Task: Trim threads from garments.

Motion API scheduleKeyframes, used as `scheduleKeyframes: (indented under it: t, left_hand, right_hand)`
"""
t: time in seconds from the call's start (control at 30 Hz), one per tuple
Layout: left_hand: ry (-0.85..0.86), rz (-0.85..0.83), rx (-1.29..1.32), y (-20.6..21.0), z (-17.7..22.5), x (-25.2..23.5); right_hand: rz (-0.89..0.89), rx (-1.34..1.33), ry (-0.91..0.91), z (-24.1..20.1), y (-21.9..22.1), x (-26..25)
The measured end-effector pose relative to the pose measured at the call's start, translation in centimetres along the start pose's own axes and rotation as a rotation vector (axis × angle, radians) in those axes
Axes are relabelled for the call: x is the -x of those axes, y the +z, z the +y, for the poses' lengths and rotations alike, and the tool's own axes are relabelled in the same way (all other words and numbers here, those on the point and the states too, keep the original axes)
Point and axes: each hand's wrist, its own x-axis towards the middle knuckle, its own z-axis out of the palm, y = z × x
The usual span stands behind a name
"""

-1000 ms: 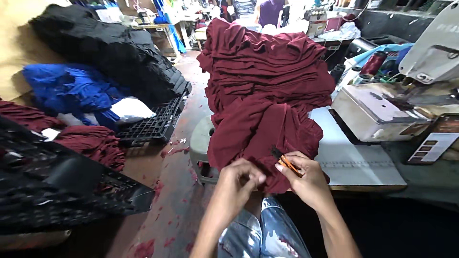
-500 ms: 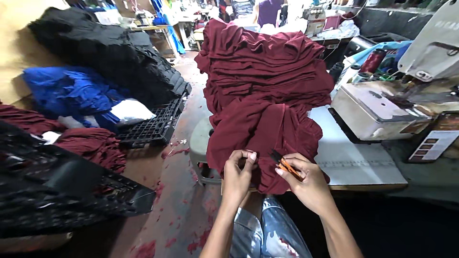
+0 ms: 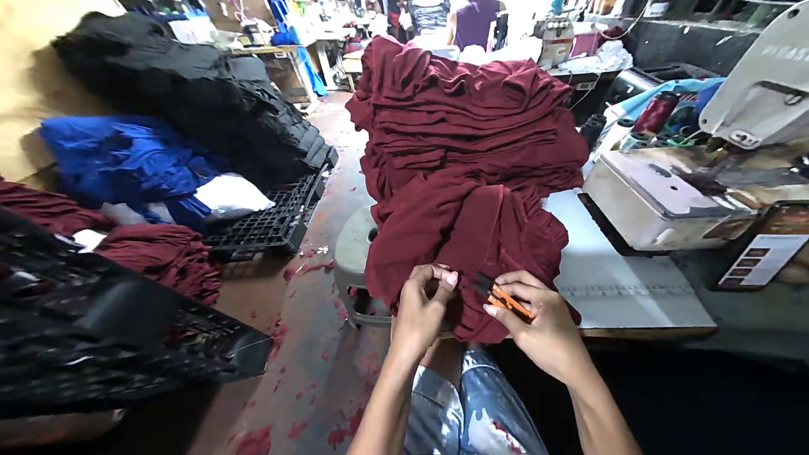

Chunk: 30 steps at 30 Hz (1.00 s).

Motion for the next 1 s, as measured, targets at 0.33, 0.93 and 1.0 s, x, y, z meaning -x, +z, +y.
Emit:
scheduleKeyframes:
  t: [0.33, 0.93, 1.0]
  left_hand:
    - [0.043, 0.079, -0.025, 0.4, -0.7, 0.2]
    - [0.338, 0.113, -0.177, -3.6, -3.7, 1.5]
    - [0.354, 0.359, -0.216, -7.2, -3.1, 1.8]
  right_hand:
    - [0.177, 0.224, -0.096, -1.6, 2.7, 0.6]
    - [0.132, -0.205, 0.138, -0.1, -0.1, -0.5]
    - [0.122, -0.236, 0.136, 0.1, -0.2, -0.5]
